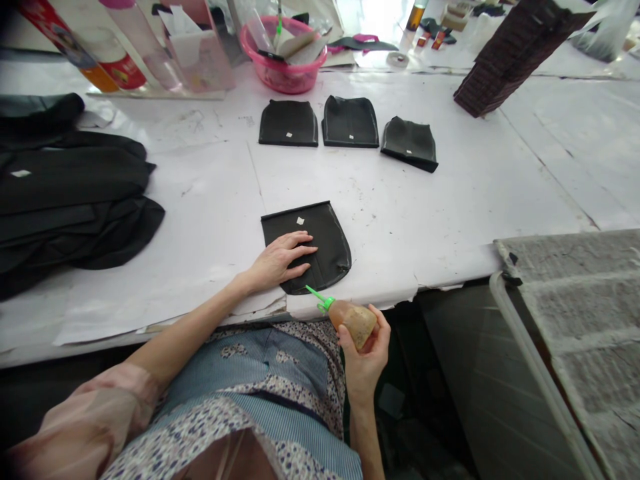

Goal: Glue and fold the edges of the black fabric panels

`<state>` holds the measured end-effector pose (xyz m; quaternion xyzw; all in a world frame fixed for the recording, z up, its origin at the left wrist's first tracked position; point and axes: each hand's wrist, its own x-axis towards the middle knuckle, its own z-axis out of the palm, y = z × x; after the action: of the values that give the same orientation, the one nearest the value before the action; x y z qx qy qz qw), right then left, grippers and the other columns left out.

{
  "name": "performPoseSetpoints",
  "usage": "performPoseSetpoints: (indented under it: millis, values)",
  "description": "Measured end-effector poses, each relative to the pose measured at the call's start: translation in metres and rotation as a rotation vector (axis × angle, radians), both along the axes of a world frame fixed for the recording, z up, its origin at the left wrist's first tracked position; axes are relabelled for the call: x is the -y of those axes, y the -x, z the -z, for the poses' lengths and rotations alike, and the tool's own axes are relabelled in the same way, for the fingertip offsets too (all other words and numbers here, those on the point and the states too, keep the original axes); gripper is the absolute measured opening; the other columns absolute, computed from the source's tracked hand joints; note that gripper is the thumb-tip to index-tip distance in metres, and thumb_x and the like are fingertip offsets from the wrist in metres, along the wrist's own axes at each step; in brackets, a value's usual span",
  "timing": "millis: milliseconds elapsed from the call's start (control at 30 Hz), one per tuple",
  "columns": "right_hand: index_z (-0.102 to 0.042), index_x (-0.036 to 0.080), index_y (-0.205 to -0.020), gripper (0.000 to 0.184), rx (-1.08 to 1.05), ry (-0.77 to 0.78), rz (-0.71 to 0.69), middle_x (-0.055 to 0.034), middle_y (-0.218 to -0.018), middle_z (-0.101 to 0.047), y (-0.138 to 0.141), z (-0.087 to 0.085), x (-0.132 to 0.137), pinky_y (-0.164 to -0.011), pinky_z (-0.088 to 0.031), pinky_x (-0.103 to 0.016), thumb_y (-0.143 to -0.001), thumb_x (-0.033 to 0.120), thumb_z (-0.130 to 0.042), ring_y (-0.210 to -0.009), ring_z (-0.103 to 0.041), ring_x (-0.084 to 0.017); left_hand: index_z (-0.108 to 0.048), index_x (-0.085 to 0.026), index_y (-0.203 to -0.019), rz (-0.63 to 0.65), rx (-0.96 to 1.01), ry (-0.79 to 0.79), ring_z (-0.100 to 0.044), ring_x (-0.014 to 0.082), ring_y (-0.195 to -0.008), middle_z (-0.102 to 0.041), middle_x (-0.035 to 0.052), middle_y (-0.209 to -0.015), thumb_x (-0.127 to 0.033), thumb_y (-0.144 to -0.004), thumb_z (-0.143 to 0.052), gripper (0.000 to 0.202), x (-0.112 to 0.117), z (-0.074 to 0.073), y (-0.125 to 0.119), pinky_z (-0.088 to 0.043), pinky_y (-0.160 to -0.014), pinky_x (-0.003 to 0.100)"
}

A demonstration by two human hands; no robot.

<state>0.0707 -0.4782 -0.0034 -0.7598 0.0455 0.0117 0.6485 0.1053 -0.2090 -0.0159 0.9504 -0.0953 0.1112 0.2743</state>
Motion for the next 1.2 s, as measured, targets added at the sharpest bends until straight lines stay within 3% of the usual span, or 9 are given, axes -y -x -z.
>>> performPoseSetpoints:
  millis: [1200]
  values:
    - [-0.053,0.021,-0.126,0.066,-0.049,-0.066,-0.017,-0.0052,-0.100,-0.063,0.0002,-0.0016,-0.0024,-0.050,-0.055,-0.026,-0.070,0.038,-0.083,-0.059,-0.063,-0.014,-0.062,-0.021,-0.127,-0.003,0.002,-0.014,-0.041,0.0264,-0.140,-0.052,0.0104,-0.143,-0.032,-0.094,-0.057,0.036,0.0006,-0.0008,0.0001,-0.036,-0.116,0.047]
